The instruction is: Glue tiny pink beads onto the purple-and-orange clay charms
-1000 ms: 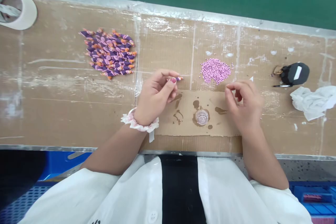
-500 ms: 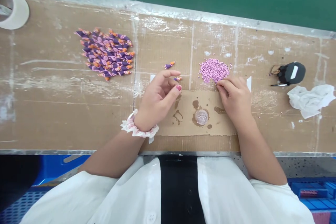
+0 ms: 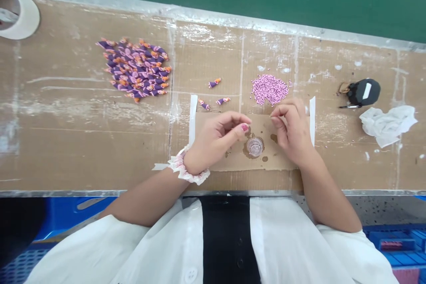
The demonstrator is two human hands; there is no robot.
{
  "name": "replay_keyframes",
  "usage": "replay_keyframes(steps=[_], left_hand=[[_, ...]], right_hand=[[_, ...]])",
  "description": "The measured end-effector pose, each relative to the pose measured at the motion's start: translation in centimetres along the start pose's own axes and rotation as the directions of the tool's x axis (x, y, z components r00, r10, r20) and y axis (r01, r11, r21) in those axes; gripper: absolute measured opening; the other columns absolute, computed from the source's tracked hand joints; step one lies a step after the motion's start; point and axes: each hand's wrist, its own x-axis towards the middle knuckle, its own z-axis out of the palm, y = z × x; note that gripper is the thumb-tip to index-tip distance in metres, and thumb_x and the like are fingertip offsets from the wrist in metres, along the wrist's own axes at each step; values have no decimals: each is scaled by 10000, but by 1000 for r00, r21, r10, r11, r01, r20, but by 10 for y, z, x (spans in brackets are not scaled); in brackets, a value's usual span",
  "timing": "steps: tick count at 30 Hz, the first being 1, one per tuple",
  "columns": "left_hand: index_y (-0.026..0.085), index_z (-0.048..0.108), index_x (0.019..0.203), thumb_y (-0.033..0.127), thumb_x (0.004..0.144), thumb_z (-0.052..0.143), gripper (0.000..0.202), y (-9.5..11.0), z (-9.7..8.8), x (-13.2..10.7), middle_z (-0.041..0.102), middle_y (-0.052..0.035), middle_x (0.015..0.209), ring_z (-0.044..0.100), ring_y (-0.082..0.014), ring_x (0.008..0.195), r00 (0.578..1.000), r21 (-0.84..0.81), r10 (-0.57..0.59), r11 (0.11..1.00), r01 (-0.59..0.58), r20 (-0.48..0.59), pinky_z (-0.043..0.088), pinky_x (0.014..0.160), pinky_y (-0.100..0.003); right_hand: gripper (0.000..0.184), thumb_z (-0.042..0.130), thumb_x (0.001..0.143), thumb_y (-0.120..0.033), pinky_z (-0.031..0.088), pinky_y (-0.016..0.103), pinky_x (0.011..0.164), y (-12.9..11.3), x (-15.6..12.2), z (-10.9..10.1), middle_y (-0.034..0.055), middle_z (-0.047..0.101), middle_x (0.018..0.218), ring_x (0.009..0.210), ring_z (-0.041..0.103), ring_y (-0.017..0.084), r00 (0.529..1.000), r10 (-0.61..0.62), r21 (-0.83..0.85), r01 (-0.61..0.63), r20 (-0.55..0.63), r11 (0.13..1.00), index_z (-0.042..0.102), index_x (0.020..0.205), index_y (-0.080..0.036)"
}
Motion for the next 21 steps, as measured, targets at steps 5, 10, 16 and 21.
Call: replay_keyframes(steps=[5, 10, 16, 21], left_hand=[[143, 663, 874, 394, 801, 709, 265, 4, 6, -3, 622, 0, 688, 586, -88, 623, 973, -270, -97, 951, 152, 208, 493, 573, -201], [141, 666, 827, 373, 788, 729, 243, 3, 6, -3, 638, -3, 689, 605, -90, 638, 973, -295, -97, 942, 158, 211, 516, 606, -211], [150, 615, 792, 205, 837, 636, 74, 1, 8, -4, 613, 9, 719, 575, -67, 630, 982, -232, 66, 973, -24, 177, 486, 602, -192], [158, 594, 767, 169, 840, 605, 75, 2, 8, -3, 580, 15, 724, 531, -55, 624, 953, -123, 266, 961, -250, 143, 444, 578, -176]], right_hand=[[158, 546, 900, -124, 436, 356, 679, -27, -3, -4, 33, 522, 887, 786, 529, 190, 992, -123, 175, 125, -24, 976, 497, 980, -251], [184, 572, 884, -76, 418, 340, 658, -34, -1, -5, 35, 540, 860, 744, 504, 176, 973, -226, 90, 230, -50, 969, 513, 971, -227], [187, 620, 861, -87, 443, 339, 665, -36, 0, -9, 29, 559, 852, 750, 543, 174, 985, -167, 254, 172, -42, 952, 575, 974, -230], [212, 671, 823, -76, 456, 321, 642, -38, -3, -9, 31, 569, 853, 753, 572, 171, 993, -95, 346, 115, -73, 931, 619, 967, -223]])
